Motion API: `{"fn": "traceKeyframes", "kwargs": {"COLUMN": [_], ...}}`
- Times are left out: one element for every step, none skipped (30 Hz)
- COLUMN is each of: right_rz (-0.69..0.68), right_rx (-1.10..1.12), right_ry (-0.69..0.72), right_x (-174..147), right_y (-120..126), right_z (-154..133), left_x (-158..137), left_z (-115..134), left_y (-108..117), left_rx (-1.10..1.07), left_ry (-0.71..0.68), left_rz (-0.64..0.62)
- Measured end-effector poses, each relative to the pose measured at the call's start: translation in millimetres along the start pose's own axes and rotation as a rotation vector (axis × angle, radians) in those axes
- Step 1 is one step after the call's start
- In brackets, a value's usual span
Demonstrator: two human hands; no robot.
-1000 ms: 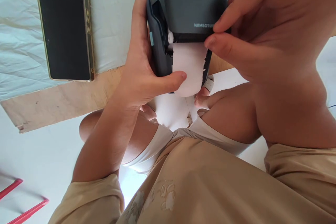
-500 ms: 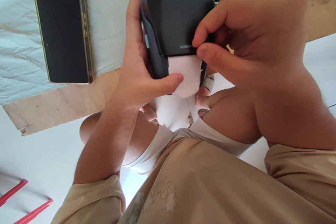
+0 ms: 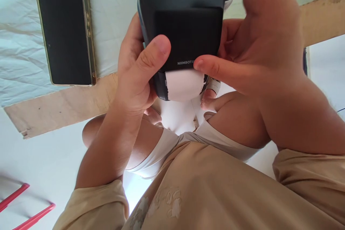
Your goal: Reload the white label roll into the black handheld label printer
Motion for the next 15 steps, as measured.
{"fn": "traceKeyframes", "kwargs": {"right_rz": [-0.006,-0.007,-0.005,0.002,0.011,0.019,0.024,0.029,0.03,0.03,0.027,0.022,0.021,0.011,-0.005], "right_rx": [0.017,0.033,0.047,0.058,0.065,0.067,0.062,0.054,0.046,0.041,0.038,0.038,0.043,0.046,0.05], "right_ry": [0.005,0.013,0.024,0.039,0.06,0.09,0.124,0.152,0.166,0.164,0.151,0.134,0.119,0.121,0.14], "right_x": [1.4,2.2,2.3,1.7,0.5,-1.2,-3.3,-5.1,-6.4,-6.9,-7.0,-6.7,-6.4,-6.5,-6.9], "right_y": [-0.7,-0.7,0.0,1.2,2.9,4.5,5.8,6.9,7.5,8.0,8.2,8.2,8.8,8.5,7.8], "right_z": [-0.3,-0.7,-1.0,-1.5,-2.5,-4.3,-6.6,-8.6,-9.8,-9.9,-9.4,-8.5,-7.6,-7.9,-9.2], "left_x": [0.7,1.4,1.8,2.2,2.5,2.7,3.0,3.4,3.9,4.6,5.3,6.0,6.8,7.7,8.7], "left_z": [1.4,2.0,1.8,1.6,1.8,2.1,2.2,2.5,2.3,1.5,-0.4,-2.5,-3.6,-3.5,-1.3], "left_y": [-0.7,-1.6,-2.4,-2.7,-3.1,-3.1,-2.4,-1.4,0.2,1.7,2.5,3.1,3.8,4.2,4.1], "left_rx": [-0.012,-0.024,-0.032,-0.037,-0.043,-0.047,-0.048,-0.046,-0.04,-0.031,-0.014,0.01,0.031,0.047,0.057], "left_ry": [-0.014,-0.021,-0.022,-0.024,-0.033,-0.044,-0.055,-0.068,-0.077,-0.078,-0.066,-0.049,-0.041,-0.04,-0.055], "left_rz": [-0.011,-0.024,-0.034,-0.036,-0.038,-0.037,-0.032,-0.031,-0.034,-0.046,-0.072,-0.103,-0.125,-0.137,-0.136]}}
Point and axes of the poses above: each hand's wrist, its own x-axis towards the middle knuckle, its own y-axis out of the back of the hand, z = x × y, the point moved 9 cm from there along x, towards the middle knuckle, and after that the axes turned 11 degrees about -y, right-handed, at the moved point
